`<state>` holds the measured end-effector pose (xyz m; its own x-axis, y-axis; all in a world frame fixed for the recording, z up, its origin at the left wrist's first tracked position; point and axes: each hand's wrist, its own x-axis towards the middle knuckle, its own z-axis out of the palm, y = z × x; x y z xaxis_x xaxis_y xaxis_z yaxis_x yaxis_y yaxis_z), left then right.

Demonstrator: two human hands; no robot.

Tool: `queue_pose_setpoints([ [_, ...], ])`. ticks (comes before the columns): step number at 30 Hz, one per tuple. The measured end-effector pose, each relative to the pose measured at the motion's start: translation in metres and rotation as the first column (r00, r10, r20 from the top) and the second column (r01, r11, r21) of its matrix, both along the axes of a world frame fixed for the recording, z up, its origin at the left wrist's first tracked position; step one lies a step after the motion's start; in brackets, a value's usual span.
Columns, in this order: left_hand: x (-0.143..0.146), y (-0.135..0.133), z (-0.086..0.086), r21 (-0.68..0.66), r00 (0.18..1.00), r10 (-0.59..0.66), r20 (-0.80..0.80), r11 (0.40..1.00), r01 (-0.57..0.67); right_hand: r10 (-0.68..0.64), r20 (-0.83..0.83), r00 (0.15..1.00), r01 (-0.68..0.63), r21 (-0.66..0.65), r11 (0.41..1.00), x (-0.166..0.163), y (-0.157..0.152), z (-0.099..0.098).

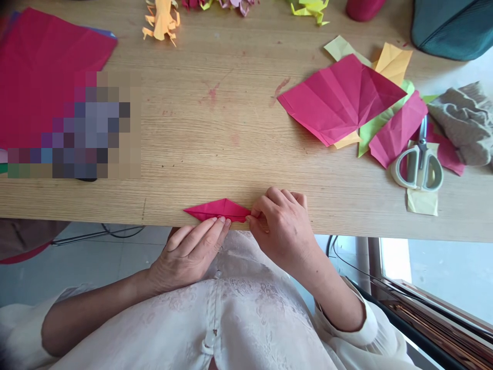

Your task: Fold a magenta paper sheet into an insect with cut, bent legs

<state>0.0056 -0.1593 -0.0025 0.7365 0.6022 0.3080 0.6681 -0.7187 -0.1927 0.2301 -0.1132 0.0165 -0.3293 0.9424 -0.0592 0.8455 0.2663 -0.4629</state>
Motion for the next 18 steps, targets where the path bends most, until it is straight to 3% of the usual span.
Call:
queue_pose_setpoints([
  [5, 0.0003, 0.0007, 0.0009, -0.097, 1.000, -0.012, 0.019, 0.995, 0.014, -0.003, 0.004, 1.000, 0.003, -0.002, 1.000, -0.0002, 0.0002, 0.0005],
  [12, 0.0032, 0.0059, 0.0045, 0.001, 0.997, -0.038, -0.065, 0.999, 0.038, -0.004, -0.010, 1.000, 0.004, -0.012, 1.000, -0.0010, 0.0010, 0.0011],
  [18, 0.0072, 0.0084, 0.0082, -0.007, 0.998, -0.036, -0.050, 0.999, 0.035, -0.012, -0.009, 1.000, 0.012, 0.001, 1.000, -0.0016, 0.0013, 0.0008],
])
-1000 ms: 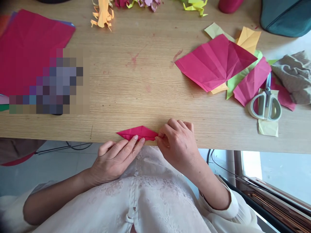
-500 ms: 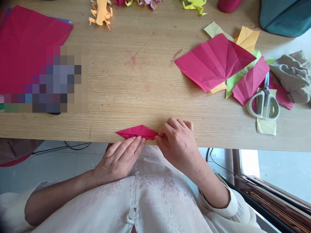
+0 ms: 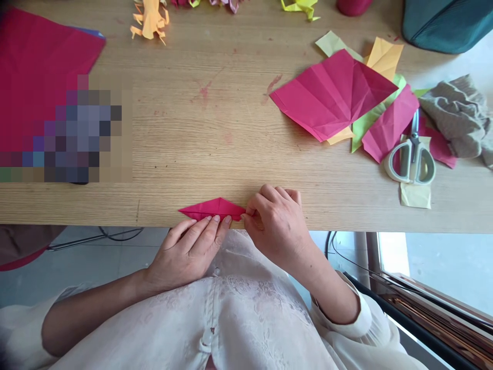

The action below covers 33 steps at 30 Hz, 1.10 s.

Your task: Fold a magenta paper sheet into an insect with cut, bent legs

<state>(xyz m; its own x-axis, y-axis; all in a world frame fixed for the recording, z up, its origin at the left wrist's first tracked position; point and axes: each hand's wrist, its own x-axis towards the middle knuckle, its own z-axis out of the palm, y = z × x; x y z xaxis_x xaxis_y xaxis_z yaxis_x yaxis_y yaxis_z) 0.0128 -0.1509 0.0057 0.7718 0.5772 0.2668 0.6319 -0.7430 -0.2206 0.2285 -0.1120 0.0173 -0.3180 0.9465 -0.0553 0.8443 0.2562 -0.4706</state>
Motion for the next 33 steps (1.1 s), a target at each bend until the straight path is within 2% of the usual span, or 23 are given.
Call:
queue_pose_setpoints([
  [4, 0.001, -0.002, -0.001, -0.039, 1.000, 0.004, 0.030, 0.999, -0.003, -0.001, -0.002, 1.000, 0.001, 0.004, 1.000, 0.000, 0.000, -0.001],
  [9, -0.004, -0.002, -0.008, -0.109, 1.000, -0.028, -0.007, 0.994, 0.027, 0.010, -0.014, 1.000, -0.010, 0.012, 1.000, 0.002, 0.000, -0.002],
  [15, -0.006, -0.003, -0.014, -0.079, 0.998, -0.037, -0.050, 0.996, 0.033, 0.135, -0.116, 0.984, -0.134, 0.021, 0.991, 0.018, 0.000, -0.003],
  [19, -0.005, -0.002, -0.014, -0.046, 0.996, -0.014, -0.088, 0.999, 0.010, 0.158, -0.170, 0.973, -0.147, 0.078, 0.986, 0.028, -0.005, -0.008],
  [24, -0.003, 0.000, -0.015, -0.128, 1.000, 0.005, 0.016, 0.992, -0.002, 0.114, -0.178, 0.977, -0.089, 0.144, 0.986, 0.033, -0.016, -0.017],
  [29, -0.004, 0.001, -0.019, -0.133, 0.999, 0.014, 0.037, 0.991, -0.009, 0.157, -0.129, 0.979, -0.124, 0.232, 0.965, 0.036, -0.028, -0.025],
  [33, -0.005, 0.002, -0.018, -0.145, 1.000, 0.002, 0.003, 0.989, -0.002, 0.205, -0.041, 0.978, -0.179, 0.340, 0.923, 0.034, -0.033, -0.028],
])
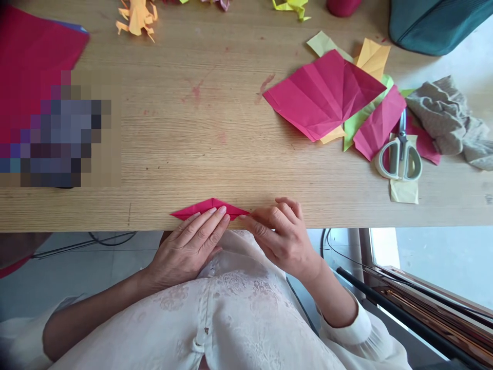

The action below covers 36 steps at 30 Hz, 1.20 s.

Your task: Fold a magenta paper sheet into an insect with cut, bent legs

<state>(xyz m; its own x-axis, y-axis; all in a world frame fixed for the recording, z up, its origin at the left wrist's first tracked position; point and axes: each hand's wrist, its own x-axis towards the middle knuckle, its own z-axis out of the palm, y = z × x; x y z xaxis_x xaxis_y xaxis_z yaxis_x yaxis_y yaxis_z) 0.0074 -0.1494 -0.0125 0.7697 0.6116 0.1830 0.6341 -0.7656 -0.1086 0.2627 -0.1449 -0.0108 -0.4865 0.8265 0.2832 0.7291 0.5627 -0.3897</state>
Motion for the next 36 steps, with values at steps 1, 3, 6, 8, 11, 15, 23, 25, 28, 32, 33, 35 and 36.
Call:
queue_pose_setpoints([
  [1, 0.000, 0.000, 0.000, -0.005, 1.000, 0.000, -0.010, 1.000, 0.000, 0.016, 0.020, 1.000, -0.017, 0.035, 0.999, -0.001, -0.001, 0.000],
  [3, -0.001, 0.000, 0.000, -0.004, 1.000, -0.001, -0.029, 1.000, 0.001, 0.037, 0.060, 0.998, -0.042, 0.093, 0.995, -0.003, -0.002, -0.001],
  [6, 0.000, 0.001, 0.000, 0.011, 0.999, 0.007, -0.039, 1.000, -0.007, 0.034, 0.102, 0.994, -0.048, 0.137, 0.989, -0.004, -0.003, -0.003],
  [8, 0.001, 0.001, -0.001, 0.019, 0.999, 0.011, -0.035, 1.000, -0.011, 0.033, 0.109, 0.994, -0.050, 0.157, 0.986, -0.004, -0.004, -0.005],
  [11, 0.002, 0.002, -0.001, 0.029, 0.999, 0.014, -0.039, 0.999, -0.013, 0.048, 0.107, 0.993, -0.067, 0.186, 0.980, -0.003, -0.004, -0.008],
  [15, 0.002, 0.001, 0.000, 0.032, 0.998, 0.014, -0.062, 0.999, -0.012, 0.069, 0.127, 0.990, -0.097, 0.230, 0.968, -0.002, -0.003, -0.013],
  [23, 0.002, 0.000, -0.002, 0.031, 0.997, 0.031, -0.075, 0.999, -0.028, 0.038, 0.135, 0.990, -0.076, 0.283, 0.956, 0.000, -0.004, -0.024],
  [25, 0.003, 0.000, -0.002, 0.028, 0.997, 0.037, -0.075, 0.999, -0.035, 0.036, 0.138, 0.990, -0.073, 0.278, 0.958, -0.001, -0.004, -0.024],
  [28, 0.003, 0.000, 0.000, 0.028, 0.996, 0.041, -0.080, 0.999, -0.039, 0.025, 0.123, 0.992, -0.057, 0.261, 0.964, -0.003, -0.005, -0.021],
  [32, 0.004, -0.001, -0.001, 0.027, 0.995, 0.044, -0.090, 0.999, -0.042, -0.004, 0.099, 0.995, -0.017, 0.210, 0.978, -0.007, -0.006, -0.016],
  [33, 0.004, -0.001, -0.001, 0.025, 0.995, 0.048, -0.088, 0.999, -0.046, -0.011, 0.098, 0.995, -0.009, 0.202, 0.979, -0.008, -0.006, -0.015],
  [35, 0.005, -0.001, -0.003, 0.017, 0.995, 0.052, -0.080, 0.999, -0.051, -0.021, 0.102, 0.995, 0.001, 0.197, 0.980, -0.009, -0.007, -0.015],
  [36, 0.005, -0.001, -0.004, 0.012, 0.996, 0.055, -0.072, 0.998, -0.054, -0.023, 0.105, 0.994, 0.001, 0.199, 0.980, -0.009, -0.007, -0.015],
])
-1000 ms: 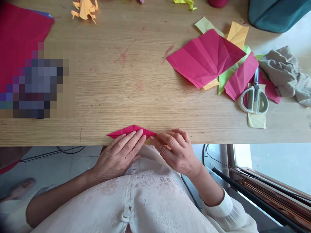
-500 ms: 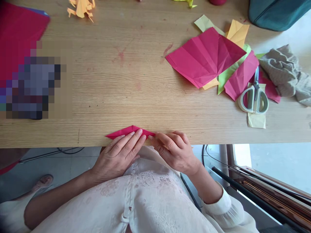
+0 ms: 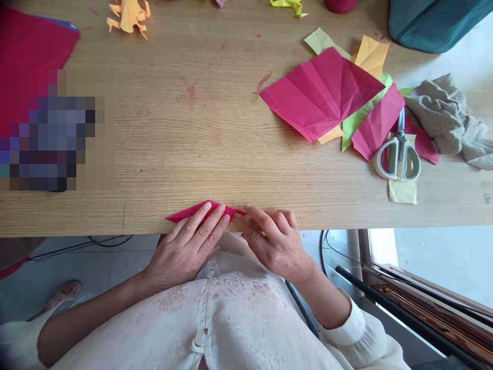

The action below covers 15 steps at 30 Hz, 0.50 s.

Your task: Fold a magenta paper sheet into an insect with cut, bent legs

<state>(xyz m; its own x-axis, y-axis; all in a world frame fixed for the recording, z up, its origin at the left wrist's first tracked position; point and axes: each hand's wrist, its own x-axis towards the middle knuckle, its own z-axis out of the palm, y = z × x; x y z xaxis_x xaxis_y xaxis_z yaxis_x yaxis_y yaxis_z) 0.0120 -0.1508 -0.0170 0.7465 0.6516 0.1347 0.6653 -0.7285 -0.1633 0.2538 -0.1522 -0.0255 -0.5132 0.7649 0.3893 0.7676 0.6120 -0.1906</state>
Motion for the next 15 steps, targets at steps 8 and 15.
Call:
queue_pose_setpoints([
  [8, 0.001, 0.000, -0.001, -0.031, 0.998, 0.003, 0.057, 1.000, -0.002, -0.030, -0.030, 0.999, 0.029, -0.007, 1.000, 0.003, -0.003, -0.004],
  [15, 0.006, 0.001, 0.007, 0.011, 0.997, 0.028, 0.070, 1.000, -0.029, -0.037, -0.036, 0.999, 0.037, 0.002, 0.999, 0.003, -0.003, -0.004],
])
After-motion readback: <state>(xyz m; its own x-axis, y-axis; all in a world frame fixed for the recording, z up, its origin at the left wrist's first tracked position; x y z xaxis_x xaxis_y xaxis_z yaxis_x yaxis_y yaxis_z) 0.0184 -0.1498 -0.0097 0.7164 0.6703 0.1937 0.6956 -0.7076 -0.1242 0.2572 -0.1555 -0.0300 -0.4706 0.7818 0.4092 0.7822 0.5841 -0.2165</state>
